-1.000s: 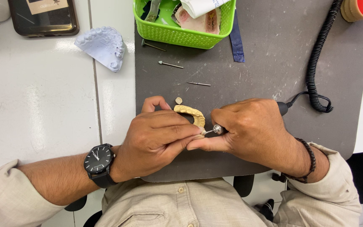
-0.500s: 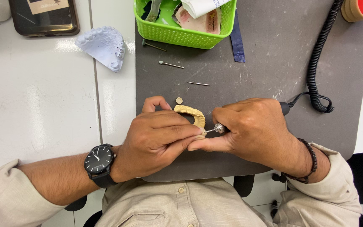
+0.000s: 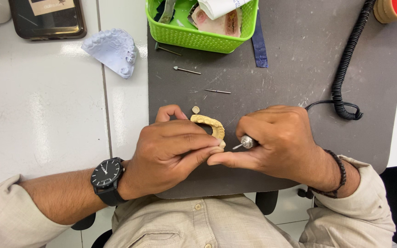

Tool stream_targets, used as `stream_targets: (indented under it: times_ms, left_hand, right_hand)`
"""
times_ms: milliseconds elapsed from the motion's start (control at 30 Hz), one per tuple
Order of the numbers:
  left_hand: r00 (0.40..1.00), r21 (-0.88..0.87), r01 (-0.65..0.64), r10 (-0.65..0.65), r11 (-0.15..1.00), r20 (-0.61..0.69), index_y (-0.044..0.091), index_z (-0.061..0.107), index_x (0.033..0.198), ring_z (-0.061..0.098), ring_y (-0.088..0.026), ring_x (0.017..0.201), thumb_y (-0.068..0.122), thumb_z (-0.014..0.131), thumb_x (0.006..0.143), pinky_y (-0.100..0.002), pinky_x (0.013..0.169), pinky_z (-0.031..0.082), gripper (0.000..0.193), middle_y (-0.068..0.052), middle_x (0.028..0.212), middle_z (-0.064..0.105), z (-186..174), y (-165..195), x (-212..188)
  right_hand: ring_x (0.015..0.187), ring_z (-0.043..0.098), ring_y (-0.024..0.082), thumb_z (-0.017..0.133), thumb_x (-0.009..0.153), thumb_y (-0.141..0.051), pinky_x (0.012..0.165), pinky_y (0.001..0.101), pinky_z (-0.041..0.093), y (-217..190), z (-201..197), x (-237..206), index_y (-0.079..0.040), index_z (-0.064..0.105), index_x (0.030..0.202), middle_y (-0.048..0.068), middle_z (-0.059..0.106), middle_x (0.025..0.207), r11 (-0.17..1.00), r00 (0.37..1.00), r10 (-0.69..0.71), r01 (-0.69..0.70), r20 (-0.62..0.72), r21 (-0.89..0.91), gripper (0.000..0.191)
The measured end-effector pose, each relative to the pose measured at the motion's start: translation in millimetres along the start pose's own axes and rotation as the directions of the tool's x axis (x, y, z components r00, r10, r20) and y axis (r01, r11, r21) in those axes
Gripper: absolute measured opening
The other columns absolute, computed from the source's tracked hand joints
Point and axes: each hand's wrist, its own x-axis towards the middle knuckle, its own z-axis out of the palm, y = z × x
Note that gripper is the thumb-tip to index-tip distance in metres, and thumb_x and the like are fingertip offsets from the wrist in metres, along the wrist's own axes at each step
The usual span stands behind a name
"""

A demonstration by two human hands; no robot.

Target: The person holds a yellow acrylic dental prosthesis in one hand and grinds and smooths its edges with a rotary handpiece, repositioning the workpiece repeatedly. They periodically set the handpiece down to turn and check the prosthesis by hand, then resume grinding different areas of it.

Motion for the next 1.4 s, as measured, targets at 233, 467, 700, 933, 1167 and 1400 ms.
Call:
stream_targets:
  times_ms: [233,467,700,933,1167,1400]
  left_hand:
    - [0.993,-0.207,0.114,-0.119,0.972,-0.015,0.008,0.078,0.108,0.076,-0.013,0.087,0.012,0.077,0.096,-0.029,0.085,0.048,0.013,-0.004,0.104,0.081,-2.7,-1.1,2.0]
    - [0.982,-0.232,0.188,-0.183,0.954,0.043,0.007,0.078,0.106,0.074,-0.015,0.086,0.013,0.078,0.093,-0.029,0.083,0.055,0.014,-0.005,0.105,0.081,-12.8,11.3,5.5]
    - [0.953,-0.276,0.301,-0.277,0.913,0.124,0.009,0.079,0.109,0.075,-0.014,0.092,0.015,0.079,0.091,-0.026,0.08,0.059,0.019,-0.004,0.104,0.081,-19.8,14.0,3.9]
    - [0.999,0.02,-0.044,0.044,0.999,-0.006,0.011,0.079,0.102,0.072,-0.012,0.082,0.014,0.084,0.089,-0.034,0.086,0.043,0.014,0.0,0.092,0.076,-15.8,12.4,-15.1]
    - [0.989,0.1,-0.151,0.15,0.984,0.015,0.01,0.078,0.105,0.072,-0.012,0.085,0.014,0.085,0.09,-0.037,0.087,0.04,0.017,0.001,0.093,0.075,-10.4,7.6,-11.9]
    - [0.987,0.093,-0.158,0.157,0.983,0.014,0.01,0.078,0.106,0.072,-0.011,0.086,0.015,0.084,0.09,-0.036,0.086,0.039,0.017,0.001,0.093,0.075,-7.4,5.8,-13.5]
  right_hand:
    - [0.05,0.057,0.016,0.089,0.081,-0.012,0.05,0.0309,0.042,5.1,0.2,-1.7,-0.004,0.073,0.097,0.005,0.061,0.063,0.974,0.982,-0.127,0.151,-0.142,0.168,0.024]
    - [0.053,0.06,0.015,0.084,0.083,-0.001,0.051,0.0314,0.043,-1.1,1.8,1.4,-0.004,0.074,0.107,0.005,0.065,0.067,0.961,0.977,-0.177,0.197,-0.118,0.195,0.026]
    - [0.058,0.063,0.018,0.084,0.081,-0.003,0.055,0.0327,0.047,-6.1,-2.7,4.5,-0.005,0.072,0.111,0.005,0.064,0.07,0.96,0.98,-0.191,0.199,-0.06,0.196,0.032]
    - [0.05,0.055,0.022,0.087,0.072,-0.052,0.05,0.0335,0.043,-19.4,9.4,4.5,-0.007,0.058,0.071,0.004,0.055,0.058,0.996,0.993,-0.091,0.089,-0.07,-0.028,0.053]
    - [0.042,0.05,0.018,0.081,0.065,-0.073,0.043,0.0333,0.04,-13.7,13.4,3.6,-0.009,0.052,0.059,0.001,0.048,0.048,0.993,0.999,-0.042,0.042,0.009,-0.108,0.07]
    - [0.041,0.049,0.018,0.079,0.068,-0.072,0.043,0.0333,0.04,-13.1,14.6,-0.5,-0.009,0.052,0.057,0.001,0.048,0.047,0.994,0.999,-0.027,0.03,0.036,-0.104,0.069]
